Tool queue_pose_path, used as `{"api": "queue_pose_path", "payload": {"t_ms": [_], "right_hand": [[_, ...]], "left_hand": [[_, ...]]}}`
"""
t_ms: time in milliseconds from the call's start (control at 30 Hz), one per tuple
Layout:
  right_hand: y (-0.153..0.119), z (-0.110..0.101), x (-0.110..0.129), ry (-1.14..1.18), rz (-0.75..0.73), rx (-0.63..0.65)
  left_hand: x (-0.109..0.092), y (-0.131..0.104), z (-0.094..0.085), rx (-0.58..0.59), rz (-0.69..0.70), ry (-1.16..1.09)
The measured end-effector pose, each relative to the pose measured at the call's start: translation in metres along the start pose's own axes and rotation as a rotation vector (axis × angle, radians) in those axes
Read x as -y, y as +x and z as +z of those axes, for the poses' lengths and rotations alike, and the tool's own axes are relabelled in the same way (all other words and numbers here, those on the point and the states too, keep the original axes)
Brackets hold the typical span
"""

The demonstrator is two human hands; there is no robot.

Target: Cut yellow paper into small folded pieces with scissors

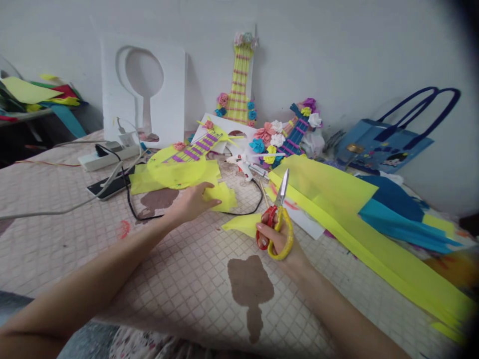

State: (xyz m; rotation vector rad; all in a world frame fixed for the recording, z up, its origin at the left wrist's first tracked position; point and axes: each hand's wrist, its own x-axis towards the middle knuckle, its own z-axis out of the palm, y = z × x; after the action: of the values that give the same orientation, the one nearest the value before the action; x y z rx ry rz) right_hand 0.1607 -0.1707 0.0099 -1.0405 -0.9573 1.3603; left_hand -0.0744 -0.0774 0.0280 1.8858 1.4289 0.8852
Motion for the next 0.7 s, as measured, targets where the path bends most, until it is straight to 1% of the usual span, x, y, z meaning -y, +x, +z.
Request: {"api": "queue_pose_path", "payload": {"t_ms": [100, 133, 167, 200, 233, 333, 400, 467, 533, 600, 700], "right_hand": [[-0.001, 0.0, 0.0, 0.001, -0.007, 0.014], [-0.001, 0.0, 0.0, -0.002, -0.005, 0.025], [-0.002, 0.001, 0.0, -0.005, 0.0, 0.039], [-0.002, 0.001, 0.001, -0.006, 0.002, 0.052], [-0.002, 0.002, 0.001, -0.005, 0.007, 0.069], [-0.002, 0.003, 0.004, 0.01, 0.062, 0.158], [-0.001, 0.002, 0.007, 0.021, 0.121, 0.236], [0.001, 0.001, 0.009, 0.034, 0.175, 0.321], [0.002, -0.001, 0.01, 0.039, 0.205, 0.388], [0.003, -0.003, 0.008, 0.041, 0.21, 0.409], [0.003, -0.003, 0.004, 0.051, 0.138, 0.345]], "left_hand": [[-0.009, -0.003, -0.009, -0.224, 0.131, 0.202], [-0.012, -0.005, -0.01, -0.26, 0.16, 0.234], [-0.016, -0.007, -0.01, -0.257, 0.177, 0.231], [-0.019, -0.009, -0.008, -0.211, 0.183, 0.195], [-0.022, -0.012, -0.003, -0.118, 0.177, 0.125], [-0.028, -0.024, 0.016, 0.284, 0.106, -0.164], [-0.031, -0.031, 0.027, 0.496, 0.066, -0.379], [-0.034, -0.035, 0.031, 0.671, -0.01, -0.564], [-0.035, -0.037, 0.03, 0.779, -0.12, -0.698], [-0.036, -0.037, 0.028, 0.828, -0.233, -0.79], [-0.034, -0.035, 0.027, 0.868, -0.35, -0.919]]}}
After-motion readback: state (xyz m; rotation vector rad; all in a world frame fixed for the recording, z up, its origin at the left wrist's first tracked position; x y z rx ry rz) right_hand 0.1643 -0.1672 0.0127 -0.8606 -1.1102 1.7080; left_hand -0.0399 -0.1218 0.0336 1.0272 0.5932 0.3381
